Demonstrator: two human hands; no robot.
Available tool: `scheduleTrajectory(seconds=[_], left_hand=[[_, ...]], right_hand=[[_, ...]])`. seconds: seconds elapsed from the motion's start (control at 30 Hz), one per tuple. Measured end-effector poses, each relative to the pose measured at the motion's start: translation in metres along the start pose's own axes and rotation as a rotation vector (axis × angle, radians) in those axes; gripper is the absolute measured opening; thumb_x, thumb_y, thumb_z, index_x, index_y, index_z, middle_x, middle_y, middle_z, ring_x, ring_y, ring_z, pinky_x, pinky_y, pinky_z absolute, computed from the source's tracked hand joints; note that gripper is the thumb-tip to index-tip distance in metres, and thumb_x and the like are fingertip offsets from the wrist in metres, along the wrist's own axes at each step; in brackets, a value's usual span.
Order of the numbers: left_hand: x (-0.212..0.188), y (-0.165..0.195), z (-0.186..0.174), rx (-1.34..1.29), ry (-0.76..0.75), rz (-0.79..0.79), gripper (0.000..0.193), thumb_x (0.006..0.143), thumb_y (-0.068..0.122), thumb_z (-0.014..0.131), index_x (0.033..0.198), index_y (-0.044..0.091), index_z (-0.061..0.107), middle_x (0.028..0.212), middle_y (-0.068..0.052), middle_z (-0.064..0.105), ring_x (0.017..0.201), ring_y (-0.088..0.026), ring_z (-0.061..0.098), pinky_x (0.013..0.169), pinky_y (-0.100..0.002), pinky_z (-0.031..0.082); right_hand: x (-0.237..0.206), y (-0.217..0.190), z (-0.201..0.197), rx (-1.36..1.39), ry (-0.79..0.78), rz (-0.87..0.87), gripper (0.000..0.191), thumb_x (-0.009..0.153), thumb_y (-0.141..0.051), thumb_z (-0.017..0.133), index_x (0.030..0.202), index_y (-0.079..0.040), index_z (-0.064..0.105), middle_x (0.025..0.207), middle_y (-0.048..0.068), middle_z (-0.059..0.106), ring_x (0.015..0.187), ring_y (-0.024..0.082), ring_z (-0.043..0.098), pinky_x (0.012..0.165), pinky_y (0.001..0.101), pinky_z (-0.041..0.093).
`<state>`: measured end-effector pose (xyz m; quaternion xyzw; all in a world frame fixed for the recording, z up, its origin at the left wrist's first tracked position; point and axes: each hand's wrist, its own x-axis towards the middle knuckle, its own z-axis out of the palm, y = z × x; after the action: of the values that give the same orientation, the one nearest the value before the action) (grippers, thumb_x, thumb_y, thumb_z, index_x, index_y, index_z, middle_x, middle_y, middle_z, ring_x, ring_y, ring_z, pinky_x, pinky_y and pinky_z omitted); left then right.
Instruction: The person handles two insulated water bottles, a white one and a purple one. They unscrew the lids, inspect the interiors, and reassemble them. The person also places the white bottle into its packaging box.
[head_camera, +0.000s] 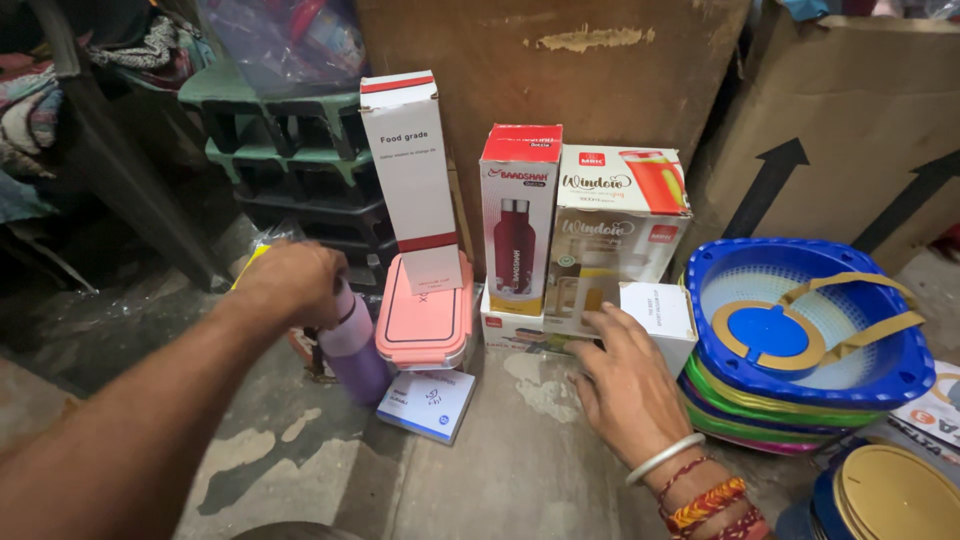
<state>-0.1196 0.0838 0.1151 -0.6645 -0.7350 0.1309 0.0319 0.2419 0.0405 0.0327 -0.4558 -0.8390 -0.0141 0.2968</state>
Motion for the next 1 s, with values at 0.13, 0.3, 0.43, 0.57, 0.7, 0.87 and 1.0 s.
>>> scheduleTrajectory(seconds=[0.13, 0.3, 0.43, 0.57, 0.7, 0.87, 1.0], left_hand=[[-0.017, 0.001, -0.050, 0.038, -0.109, -0.032, 0.051, 0.072, 0.029, 0.082, 0.122, 0.024, 0.074, 0.120, -0.007, 0.075, 0.115, -0.027, 0.069, 0.100, -0.039, 0.057], [-0.031, 0.007, -0.105, -0.055, -0.151, -0.001, 0.066, 0.064, 0.033, 0.089, 0.127, 0.023, 0.071, 0.120, -0.007, 0.076, 0.111, -0.025, 0.072, 0.096, -0.037, 0.058], [-0.043, 0.020, -0.125, -0.257, -0.105, 0.060, 0.070, 0.060, 0.032, 0.088, 0.126, 0.018, 0.073, 0.121, -0.008, 0.076, 0.110, -0.026, 0.073, 0.096, -0.036, 0.056], [-0.050, 0.044, -0.128, -0.302, -0.163, 0.099, 0.071, 0.059, 0.034, 0.087, 0.126, 0.016, 0.072, 0.118, -0.010, 0.078, 0.106, -0.027, 0.076, 0.094, -0.038, 0.060], [-0.052, 0.065, -0.115, -0.336, -0.166, 0.132, 0.073, 0.056, 0.036, 0.090, 0.125, 0.019, 0.073, 0.120, -0.009, 0.073, 0.106, -0.027, 0.073, 0.092, -0.038, 0.059], [-0.038, 0.094, -0.082, -0.400, -0.021, 0.320, 0.072, 0.052, 0.045, 0.089, 0.117, 0.017, 0.076, 0.115, -0.008, 0.075, 0.103, -0.027, 0.071, 0.091, -0.037, 0.056], [-0.032, 0.115, -0.053, -0.482, 0.079, 0.363, 0.068, 0.053, 0.041, 0.086, 0.114, 0.015, 0.076, 0.111, -0.012, 0.076, 0.101, -0.029, 0.073, 0.090, -0.038, 0.056]], right_hand=[[0.000, 0.000, -0.001, 0.010, 0.000, 0.006, 0.032, 0.070, -0.010, 0.077, 0.102, -0.006, 0.073, 0.130, 0.018, 0.060, 0.133, 0.039, 0.047, 0.108, 0.0474, 0.039], [0.000, -0.004, -0.001, 0.027, 0.031, -0.024, 0.030, 0.071, -0.009, 0.077, 0.100, -0.006, 0.073, 0.129, 0.019, 0.060, 0.132, 0.039, 0.049, 0.107, 0.0473, 0.041], [-0.002, -0.009, 0.000, 0.076, 0.084, -0.073, 0.028, 0.072, -0.007, 0.076, 0.100, -0.004, 0.072, 0.128, 0.019, 0.061, 0.131, 0.040, 0.051, 0.107, 0.0469, 0.043], [-0.004, -0.016, 0.001, 0.139, 0.126, -0.107, 0.031, 0.073, -0.005, 0.075, 0.104, -0.003, 0.071, 0.128, 0.019, 0.061, 0.132, 0.040, 0.052, 0.106, 0.0462, 0.044], [-0.006, -0.022, 0.001, 0.198, 0.101, -0.115, 0.036, 0.076, -0.007, 0.076, 0.110, -0.003, 0.069, 0.127, 0.018, 0.061, 0.131, 0.039, 0.053, 0.105, 0.0449, 0.045], [-0.010, -0.032, 0.005, 0.326, 0.027, -0.117, 0.053, 0.077, -0.011, 0.077, 0.127, -0.003, 0.061, 0.132, 0.018, 0.060, 0.128, 0.039, 0.054, 0.106, 0.0442, 0.045], [-0.011, -0.036, 0.008, 0.388, -0.080, 0.022, 0.067, 0.079, -0.015, 0.077, 0.139, -0.004, 0.049, 0.135, 0.020, 0.058, 0.124, 0.041, 0.056, 0.101, 0.0445, 0.046]])
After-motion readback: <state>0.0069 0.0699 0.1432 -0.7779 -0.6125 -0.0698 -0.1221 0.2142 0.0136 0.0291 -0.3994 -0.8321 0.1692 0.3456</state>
